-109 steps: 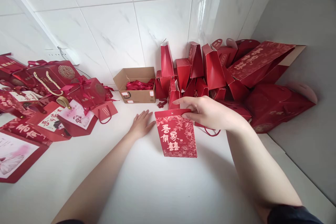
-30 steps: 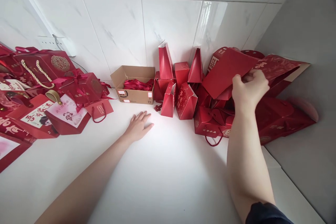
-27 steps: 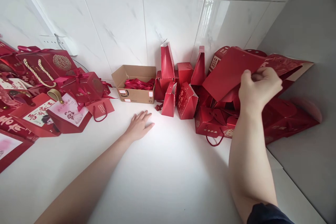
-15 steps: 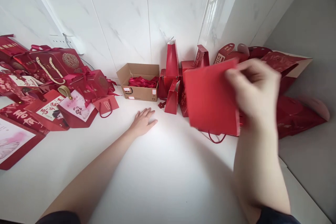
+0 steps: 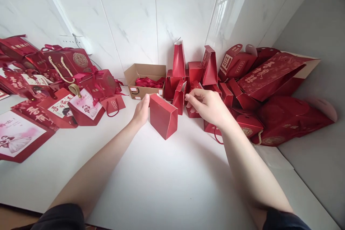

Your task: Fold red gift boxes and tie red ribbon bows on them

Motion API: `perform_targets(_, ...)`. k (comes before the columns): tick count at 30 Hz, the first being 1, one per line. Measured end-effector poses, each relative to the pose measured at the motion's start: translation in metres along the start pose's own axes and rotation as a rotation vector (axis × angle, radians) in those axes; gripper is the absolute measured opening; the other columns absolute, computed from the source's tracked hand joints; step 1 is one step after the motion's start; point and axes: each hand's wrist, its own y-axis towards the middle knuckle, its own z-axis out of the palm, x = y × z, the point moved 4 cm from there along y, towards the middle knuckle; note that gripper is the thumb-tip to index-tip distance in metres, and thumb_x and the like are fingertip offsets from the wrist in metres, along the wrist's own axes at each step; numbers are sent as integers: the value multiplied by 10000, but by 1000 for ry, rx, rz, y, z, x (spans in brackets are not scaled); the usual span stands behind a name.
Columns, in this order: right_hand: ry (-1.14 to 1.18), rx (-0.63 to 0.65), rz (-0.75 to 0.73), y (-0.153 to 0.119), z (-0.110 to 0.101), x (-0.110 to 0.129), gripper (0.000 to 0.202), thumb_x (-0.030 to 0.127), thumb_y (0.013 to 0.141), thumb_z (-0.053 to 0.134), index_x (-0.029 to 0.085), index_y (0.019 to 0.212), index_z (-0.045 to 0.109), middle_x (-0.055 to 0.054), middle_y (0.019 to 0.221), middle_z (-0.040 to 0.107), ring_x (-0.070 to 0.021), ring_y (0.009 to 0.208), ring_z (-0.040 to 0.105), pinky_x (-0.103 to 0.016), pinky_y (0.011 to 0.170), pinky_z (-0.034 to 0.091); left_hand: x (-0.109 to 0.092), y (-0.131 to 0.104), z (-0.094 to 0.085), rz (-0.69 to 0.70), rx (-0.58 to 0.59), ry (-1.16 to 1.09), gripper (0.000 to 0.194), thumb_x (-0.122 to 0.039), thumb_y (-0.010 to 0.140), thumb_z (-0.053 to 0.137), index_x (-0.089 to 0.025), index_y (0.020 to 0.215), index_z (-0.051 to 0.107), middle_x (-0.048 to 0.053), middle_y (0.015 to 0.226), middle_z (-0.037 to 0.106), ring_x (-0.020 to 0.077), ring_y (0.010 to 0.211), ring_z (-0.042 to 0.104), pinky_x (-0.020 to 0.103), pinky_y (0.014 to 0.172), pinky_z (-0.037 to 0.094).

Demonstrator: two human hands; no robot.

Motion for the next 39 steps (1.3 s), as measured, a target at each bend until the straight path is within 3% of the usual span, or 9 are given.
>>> perform_targets(7,381,677,-197,-15,27,23,297,167,939,452,216,1169,634,-36,1147,679,-137,1012,654,-285,848,547,-67,-26,-10,-24,468,235,1000,-765,800,491,-198,1558,171,125,1621,192,347,1499,132,471,1160,301)
perform_targets(13,271,573,-251,-12,34,24,249,148,931,467,205,1070,664,-32,1039,702,-146,938,661,-316,872,526,-96,-46,-11,48,795,445,842,-542,688,761,-334,1436,437,51,1407,564,306,1263,566,351,939,527)
perform_targets(16,265,388,-254,-8,28,24,217,205,954,441,189,1022,646,-29,931,698,-146,853,668,-298,800,531,-100,-48,-3,68,731,399,536,-500,806,659,-310,1300,578,38,1256,665,265,1138,649,311,824,563)
perform_targets(20,-27,213,-323,-16,10,28,243,295,874,618,220,1105,626,-54,1114,671,-200,1001,635,-316,846,497,-98,-46,2,96,609,403,461,-466,849,605,-280,1271,608,44,1248,659,252,1099,653,296,772,564)
perform_targets(23,-402,225,-176,-21,4,18,398,273,782,714,251,1164,604,-61,1055,683,-239,914,640,-308,706,469,-96,-45,-1,72,586,425,399,-461,854,610,-283,1210,638,27,1167,690,230,1051,663,288,762,555)
perform_targets(26,-505,259,-21,-23,2,10,130,329,901,565,233,955,634,-20,720,648,-179,612,575,-272,539,361,-104,-46,-4,143,496,475,230,-414,857,629,-244,1007,669,10,1022,708,197,964,662,288,783,532)
perform_targets(30,-454,228,-70,-20,3,14,395,362,979,390,212,628,490,17,521,468,-117,463,353,-271,475,244,-123,-53,-1,436,394,574,128,-303,860,646,-214,950,630,23,1034,669,180,939,632,290,798,502)
perform_targets(35,-462,281,-119,-19,7,15,334,328,922,493,209,614,442,33,507,427,-110,467,310,-264,479,218,-127,-67,15,645,515,706,310,-278,892,624,-245,1199,604,30,1248,632,203,1099,603,310,884,487)
perform_targets(39,-504,226,-122,-17,5,17,316,235,896,485,204,599,384,29,513,386,-115,487,302,-262,507,218,-129,-72,15,734,495,798,181,-289,939,552,-223,1029,695,14,1127,675,165,912,638,294,733,477)
